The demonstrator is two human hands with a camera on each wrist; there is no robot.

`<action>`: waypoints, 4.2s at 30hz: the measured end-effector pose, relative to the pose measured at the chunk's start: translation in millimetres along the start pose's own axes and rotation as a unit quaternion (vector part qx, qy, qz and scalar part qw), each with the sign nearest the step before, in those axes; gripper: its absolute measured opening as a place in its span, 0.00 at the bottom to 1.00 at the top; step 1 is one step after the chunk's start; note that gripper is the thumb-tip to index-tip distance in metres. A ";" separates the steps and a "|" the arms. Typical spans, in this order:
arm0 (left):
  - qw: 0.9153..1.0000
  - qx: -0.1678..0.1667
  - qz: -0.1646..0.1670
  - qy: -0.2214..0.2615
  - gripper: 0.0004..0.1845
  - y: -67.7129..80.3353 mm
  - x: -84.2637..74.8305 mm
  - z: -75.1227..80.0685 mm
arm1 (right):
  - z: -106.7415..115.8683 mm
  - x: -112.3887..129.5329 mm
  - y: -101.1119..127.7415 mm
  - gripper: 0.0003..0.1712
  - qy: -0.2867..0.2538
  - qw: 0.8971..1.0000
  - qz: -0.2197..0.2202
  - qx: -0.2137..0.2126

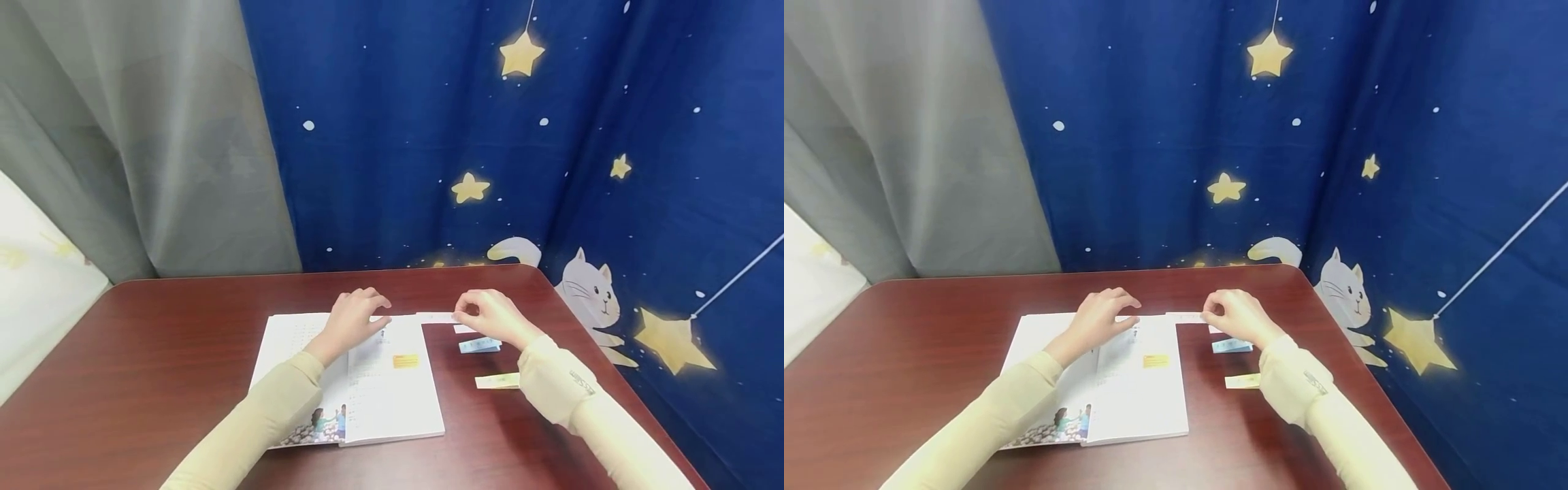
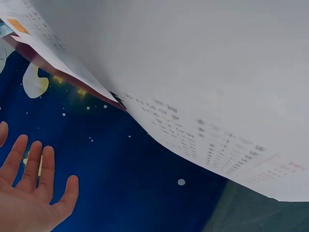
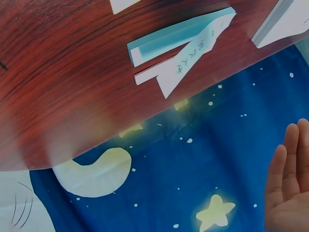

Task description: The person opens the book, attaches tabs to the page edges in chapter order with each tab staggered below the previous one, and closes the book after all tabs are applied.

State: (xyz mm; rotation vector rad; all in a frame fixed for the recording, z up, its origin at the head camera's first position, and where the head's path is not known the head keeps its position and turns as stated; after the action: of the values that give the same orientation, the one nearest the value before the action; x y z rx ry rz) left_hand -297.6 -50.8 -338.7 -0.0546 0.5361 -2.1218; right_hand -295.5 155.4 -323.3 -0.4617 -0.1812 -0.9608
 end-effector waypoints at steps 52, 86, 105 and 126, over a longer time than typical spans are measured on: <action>0.987 0.129 -0.043 -0.080 0.15 -5.0 -36.0 -64.7 | -46.8 -33.5 -16.0 0.03 0.002 0.993 -0.028 0.114; 0.982 0.134 -0.078 -0.108 0.15 -1.6 -47.7 -74.7 | -53.0 -39.1 -12.7 0.03 0.000 0.991 -0.027 0.129; 0.976 0.169 -0.086 -0.110 0.16 1.0 -48.5 -83.1 | -56.9 -42.8 -11.4 0.03 0.000 0.991 -0.044 0.128; 0.972 0.179 -0.094 -0.118 0.18 2.5 -52.5 -83.9 | -58.2 -46.4 -8.5 0.03 0.003 0.991 -0.052 0.122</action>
State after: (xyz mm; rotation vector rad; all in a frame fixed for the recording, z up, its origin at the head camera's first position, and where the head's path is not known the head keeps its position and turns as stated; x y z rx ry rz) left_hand -285.3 19.7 -407.1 -0.1555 0.0032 -2.3257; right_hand -331.8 159.4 -388.7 -0.2250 -0.3153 -1.0270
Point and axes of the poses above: each hand's wrist, its own y-axis away from the middle knuckle, its own z-axis out of the back of the hand, x = y × z, the point moved 7 cm from there along -y, towards the middle knuckle, and after that the axes turned 1 degree about z, right-handed, at the moved point
